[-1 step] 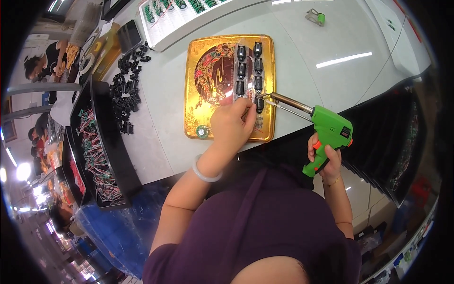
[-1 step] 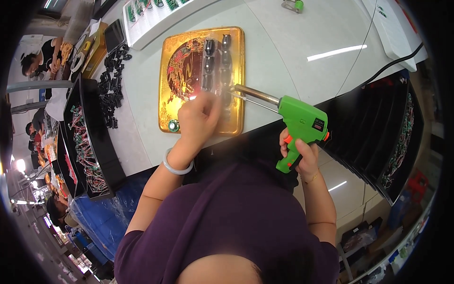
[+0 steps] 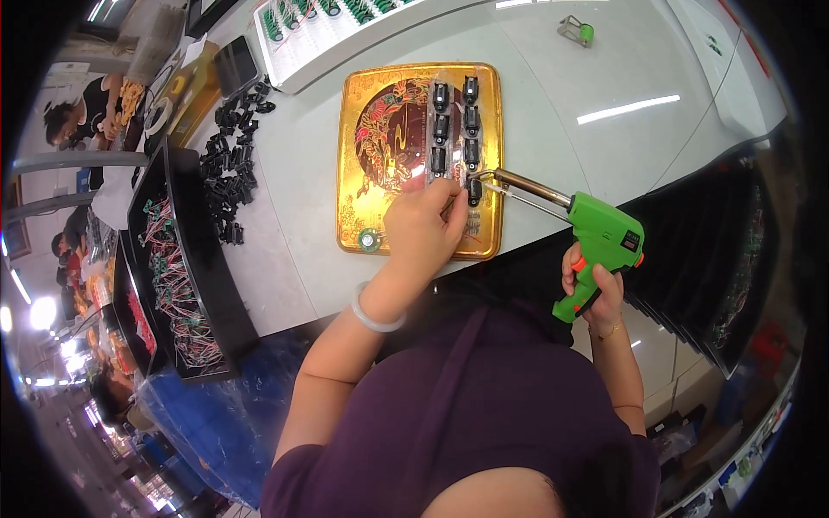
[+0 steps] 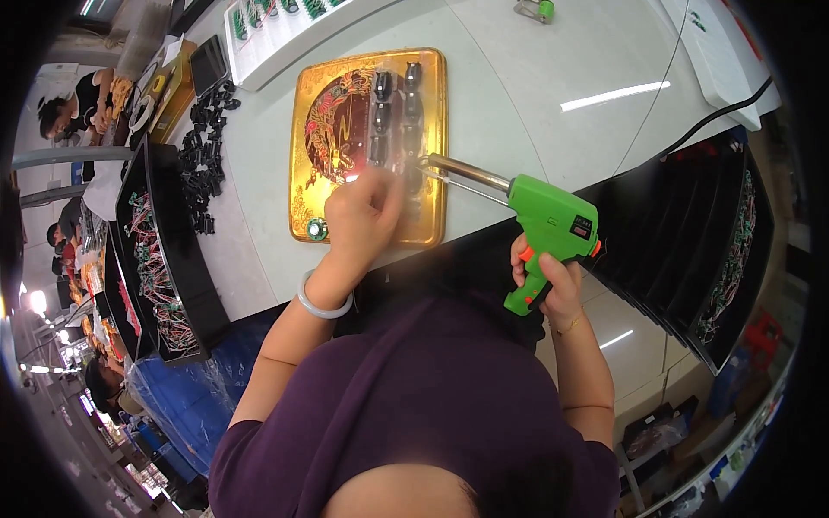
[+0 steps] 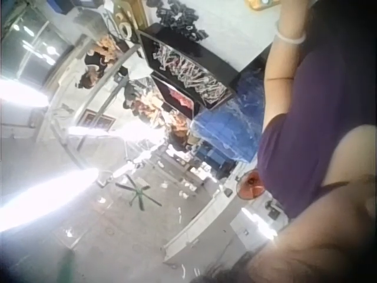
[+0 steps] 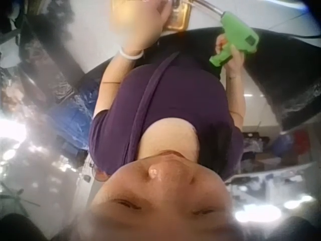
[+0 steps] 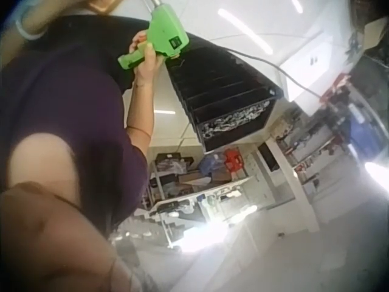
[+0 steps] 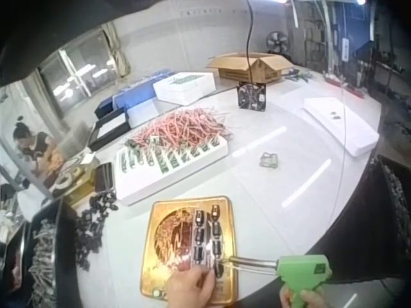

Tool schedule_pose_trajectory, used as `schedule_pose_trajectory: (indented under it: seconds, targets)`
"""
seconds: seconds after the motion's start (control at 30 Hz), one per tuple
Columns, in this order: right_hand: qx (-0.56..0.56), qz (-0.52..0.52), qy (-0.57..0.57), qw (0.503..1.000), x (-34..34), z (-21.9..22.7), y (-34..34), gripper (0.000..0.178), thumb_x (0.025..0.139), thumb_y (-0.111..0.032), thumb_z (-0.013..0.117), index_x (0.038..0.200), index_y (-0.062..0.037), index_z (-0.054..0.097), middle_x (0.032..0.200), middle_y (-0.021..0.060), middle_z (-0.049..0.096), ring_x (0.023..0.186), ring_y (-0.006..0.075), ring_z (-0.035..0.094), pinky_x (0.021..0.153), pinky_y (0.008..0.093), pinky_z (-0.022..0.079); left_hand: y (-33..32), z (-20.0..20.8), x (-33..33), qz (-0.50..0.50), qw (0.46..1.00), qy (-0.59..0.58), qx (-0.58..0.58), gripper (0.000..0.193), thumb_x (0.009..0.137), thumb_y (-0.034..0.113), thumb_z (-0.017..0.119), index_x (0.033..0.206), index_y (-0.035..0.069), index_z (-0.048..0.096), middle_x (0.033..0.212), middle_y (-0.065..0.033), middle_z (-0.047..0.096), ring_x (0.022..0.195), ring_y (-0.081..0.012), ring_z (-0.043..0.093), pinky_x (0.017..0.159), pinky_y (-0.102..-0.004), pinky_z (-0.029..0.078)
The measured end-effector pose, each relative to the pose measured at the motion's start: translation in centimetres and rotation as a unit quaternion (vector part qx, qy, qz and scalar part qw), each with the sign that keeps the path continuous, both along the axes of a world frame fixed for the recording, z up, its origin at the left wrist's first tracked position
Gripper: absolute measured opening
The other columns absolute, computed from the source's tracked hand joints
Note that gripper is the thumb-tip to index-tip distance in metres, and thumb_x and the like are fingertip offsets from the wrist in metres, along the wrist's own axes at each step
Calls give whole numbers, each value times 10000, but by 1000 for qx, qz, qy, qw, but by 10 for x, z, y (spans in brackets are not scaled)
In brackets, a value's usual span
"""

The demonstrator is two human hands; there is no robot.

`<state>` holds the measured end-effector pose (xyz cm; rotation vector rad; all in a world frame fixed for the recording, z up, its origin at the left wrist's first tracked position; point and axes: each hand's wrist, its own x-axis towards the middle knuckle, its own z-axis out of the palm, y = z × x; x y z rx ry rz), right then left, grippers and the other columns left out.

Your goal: The person solders electronic components onto small circuit boards using a soldering iron.

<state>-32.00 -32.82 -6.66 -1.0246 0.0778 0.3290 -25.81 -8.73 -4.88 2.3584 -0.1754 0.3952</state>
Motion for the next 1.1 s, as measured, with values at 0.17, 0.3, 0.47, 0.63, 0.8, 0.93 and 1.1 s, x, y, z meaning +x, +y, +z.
schedule_pose_trajectory:
  seconds: [0.17,0.3,0.47,0.63,0.8,0.93,1.1]
  targets:
    - [-5,4,11,1000,0,-2,-1,376,809,-346,516,880,18,456,755,120,464,617,131,442,498,217,394,1,0,0,-3,1000,1,3,92,721,110,634,682,88,553,505,-55,521,461,-234,518,458,-337,382]
    - [-1,4,13,1000,-2,-5,0,364,815,-339,509,866,17,456,748,120,462,613,134,439,498,218,394,1,-1,0,-3,1000,3,2,92,718,109,634,681,88,552,501,-54,516,462,-235,515,463,-337,382]
    - [-4,-2,15,1000,-4,-4,2,366,819,-341,507,864,18,456,749,120,457,611,135,436,500,215,396,0,-1,0,-1,1000,9,-2,89,717,108,635,683,88,554,499,-55,512,466,-236,515,469,-339,381]
    - [-13,-5,17,1000,-4,-4,2,381,817,-357,513,856,17,455,753,119,454,605,134,439,499,211,400,1,-1,0,-1,1000,9,3,83,718,106,635,690,88,558,496,-57,509,465,-239,513,468,-343,379]
    - [-10,-13,-26,1000,-4,-1,0,455,814,-396,497,919,46,467,803,147,487,604,129,457,489,211,399,1,-1,0,0,1000,9,-15,80,722,107,634,694,88,561,497,-62,510,467,-243,517,465,-347,381]
    - [-14,-43,-50,998,-2,6,-3,599,800,-486,444,978,86,461,842,170,511,558,117,461,471,204,384,0,-1,0,1,1000,9,-11,80,724,108,633,696,86,561,499,-63,514,468,-245,518,463,-347,384]
    - [20,-27,-68,997,0,-7,-13,610,804,-468,423,1044,93,434,892,205,514,573,128,471,470,213,392,1,1,0,2,1000,17,-8,82,731,111,628,697,82,559,516,-68,535,478,-250,532,468,-350,399]
